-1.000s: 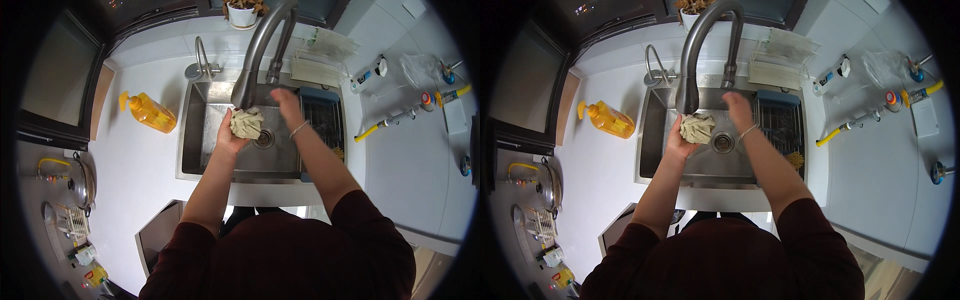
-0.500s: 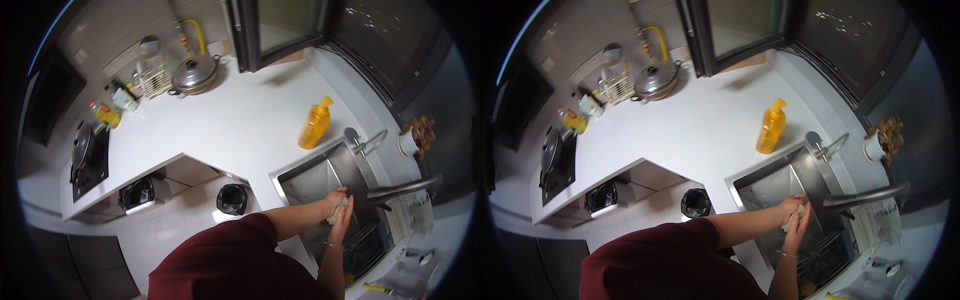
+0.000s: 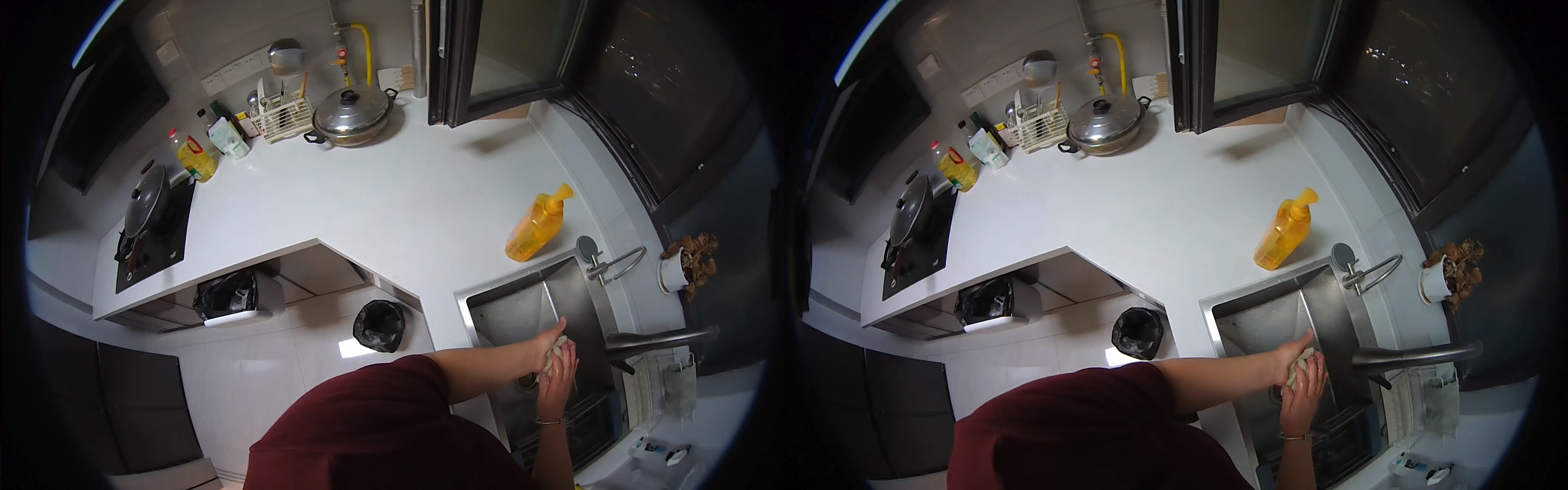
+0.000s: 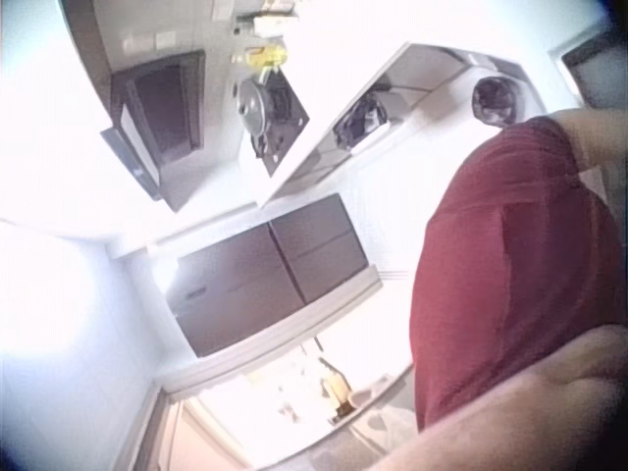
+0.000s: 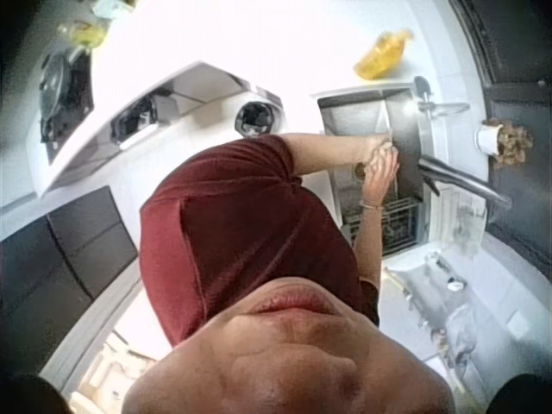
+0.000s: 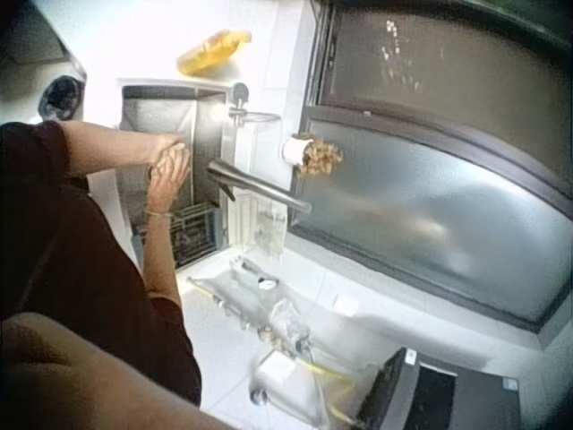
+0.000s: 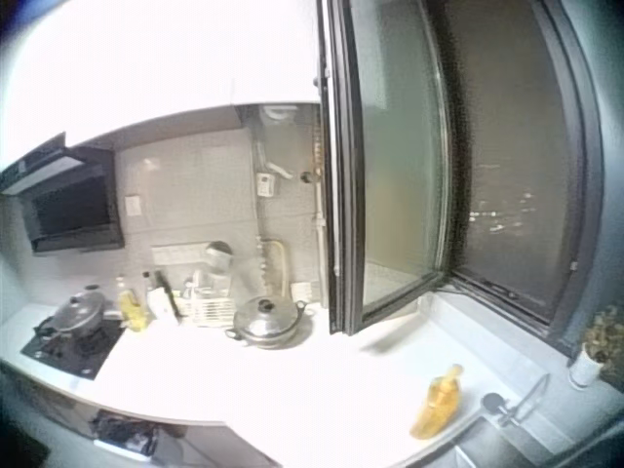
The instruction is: The person wipes a white coffee table, a black water dispenser, and a gray ottoman using a cloth. They move between the living room and kitchen, rinsing the cloth at the sink before returning to wipe the furniture.
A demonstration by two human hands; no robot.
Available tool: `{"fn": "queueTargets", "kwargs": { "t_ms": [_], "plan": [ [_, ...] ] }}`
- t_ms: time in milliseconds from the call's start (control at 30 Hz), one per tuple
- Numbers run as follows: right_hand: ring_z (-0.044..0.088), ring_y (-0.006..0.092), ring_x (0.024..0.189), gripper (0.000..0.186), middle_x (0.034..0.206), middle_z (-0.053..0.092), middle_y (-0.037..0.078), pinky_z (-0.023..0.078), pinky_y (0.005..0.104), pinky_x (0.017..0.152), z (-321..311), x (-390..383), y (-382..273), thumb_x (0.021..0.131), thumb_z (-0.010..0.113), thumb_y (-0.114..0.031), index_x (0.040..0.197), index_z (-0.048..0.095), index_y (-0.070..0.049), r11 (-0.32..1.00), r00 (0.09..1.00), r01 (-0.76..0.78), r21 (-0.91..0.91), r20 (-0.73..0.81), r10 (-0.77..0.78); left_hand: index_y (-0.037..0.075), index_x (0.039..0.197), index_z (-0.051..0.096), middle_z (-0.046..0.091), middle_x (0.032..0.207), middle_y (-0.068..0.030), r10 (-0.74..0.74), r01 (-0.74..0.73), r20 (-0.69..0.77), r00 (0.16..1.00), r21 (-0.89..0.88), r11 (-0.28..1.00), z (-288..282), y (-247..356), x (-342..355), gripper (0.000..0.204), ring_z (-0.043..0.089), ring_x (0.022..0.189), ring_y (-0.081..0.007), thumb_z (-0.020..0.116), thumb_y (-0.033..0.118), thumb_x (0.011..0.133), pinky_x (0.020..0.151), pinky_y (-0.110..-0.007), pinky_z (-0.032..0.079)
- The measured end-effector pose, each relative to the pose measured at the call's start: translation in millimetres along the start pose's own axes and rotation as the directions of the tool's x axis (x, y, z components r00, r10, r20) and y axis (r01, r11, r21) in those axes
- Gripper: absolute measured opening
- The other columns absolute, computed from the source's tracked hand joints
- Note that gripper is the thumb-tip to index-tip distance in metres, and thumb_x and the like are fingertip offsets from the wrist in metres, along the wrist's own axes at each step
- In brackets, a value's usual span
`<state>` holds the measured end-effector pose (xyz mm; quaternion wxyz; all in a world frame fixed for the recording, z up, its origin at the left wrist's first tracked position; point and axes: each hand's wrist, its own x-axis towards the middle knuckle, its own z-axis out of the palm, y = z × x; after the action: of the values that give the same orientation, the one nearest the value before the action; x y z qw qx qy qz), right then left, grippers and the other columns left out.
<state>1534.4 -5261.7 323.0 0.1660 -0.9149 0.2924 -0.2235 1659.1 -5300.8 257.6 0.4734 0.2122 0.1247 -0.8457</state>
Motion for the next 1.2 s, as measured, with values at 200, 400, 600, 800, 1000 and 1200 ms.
{"fn": "queueTargets", "kwargs": {
  "t_ms": [200,400,600,800,1000,1200],
  "plan": [
    [0.039,0.0386,0.127,0.028,0.124,0.049,0.016,0.018,0.0585,0.110,2,-11,11,0.093,0.043,-0.029,0.098,0.053,-0.003,1.000,0.995,0.023,-0.001,-0.102,-0.023,0.006,0.091,0.059,0.062,0.087,-0.0119,0.134,-0.102,-0.252,0.958,0.136,0.985,23,-23,-9,0.066,0.058,0.082,-0.0257,0.033,0.066,0.091,0.076,-0.042,0.048],
    [0.050,0.0347,0.107,0.023,0.109,0.055,0.013,0.029,0.0542,0.102,5,2,10,0.085,0.051,-0.026,0.089,0.055,-0.004,0.999,0.957,0.037,-0.015,-0.288,-0.040,0.003,0.090,0.060,0.063,0.093,-0.0162,-0.023,0.008,0.111,0.994,0.138,0.990,10,-24,2,0.055,0.058,0.085,-0.0303,0.027,0.046,0.099,0.082,-0.045,0.046],
    [0.054,0.0273,0.088,0.014,0.088,0.060,0.007,0.038,0.0424,0.084,8,12,10,0.075,0.056,-0.019,0.075,0.060,-0.006,0.986,0.914,-0.164,-0.012,-0.377,0.147,0.007,0.088,0.060,0.063,0.097,-0.0139,0.153,-0.146,0.026,0.988,0.475,0.868,-10,-29,7,0.039,0.060,0.089,-0.0274,0.034,0.035,0.097,0.085,-0.046,0.047],
    [0.057,0.0325,0.082,0.021,0.079,0.062,0.013,0.040,0.0451,0.079,18,13,17,0.080,0.053,-0.021,0.073,0.062,-0.004,0.952,0.880,-0.297,0.072,-0.366,0.302,0.011,0.103,0.059,0.063,0.102,-0.0092,0.061,-0.060,-0.018,0.998,0.047,0.997,-34,-33,21,0.034,0.061,0.091,-0.0254,0.034,0.035,0.098,0.081,-0.042,0.050],
    [0.058,0.0414,0.092,0.031,0.095,0.064,0.021,0.044,0.0474,0.079,36,1,52,0.085,0.051,-0.029,0.082,0.063,0.000,0.389,0.445,-0.658,0.645,-0.084,0.892,0.015,0.116,0.054,0.060,0.111,-0.0053,0.219,-0.157,-0.129,0.967,0.371,0.915,5,-62,-7,0.045,0.059,0.100,-0.0251,0.038,0.052,0.096,0.082,-0.043,0.049],
    [0.055,0.0398,0.107,0.036,0.122,0.055,0.021,0.044,0.0476,0.091,17,6,1,0.088,0.049,-0.027,0.116,0.054,-0.004,0.666,0.664,-0.649,0.368,-0.152,0.732,0.011,0.116,0.056,0.061,0.111,-0.0070,0.275,-0.252,0.021,0.961,0.467,0.847,11,-45,-31,0.045,0.059,0.104,-0.0226,0.055,0.048,0.091,0.091,-0.038,0.048]
  ]
}}
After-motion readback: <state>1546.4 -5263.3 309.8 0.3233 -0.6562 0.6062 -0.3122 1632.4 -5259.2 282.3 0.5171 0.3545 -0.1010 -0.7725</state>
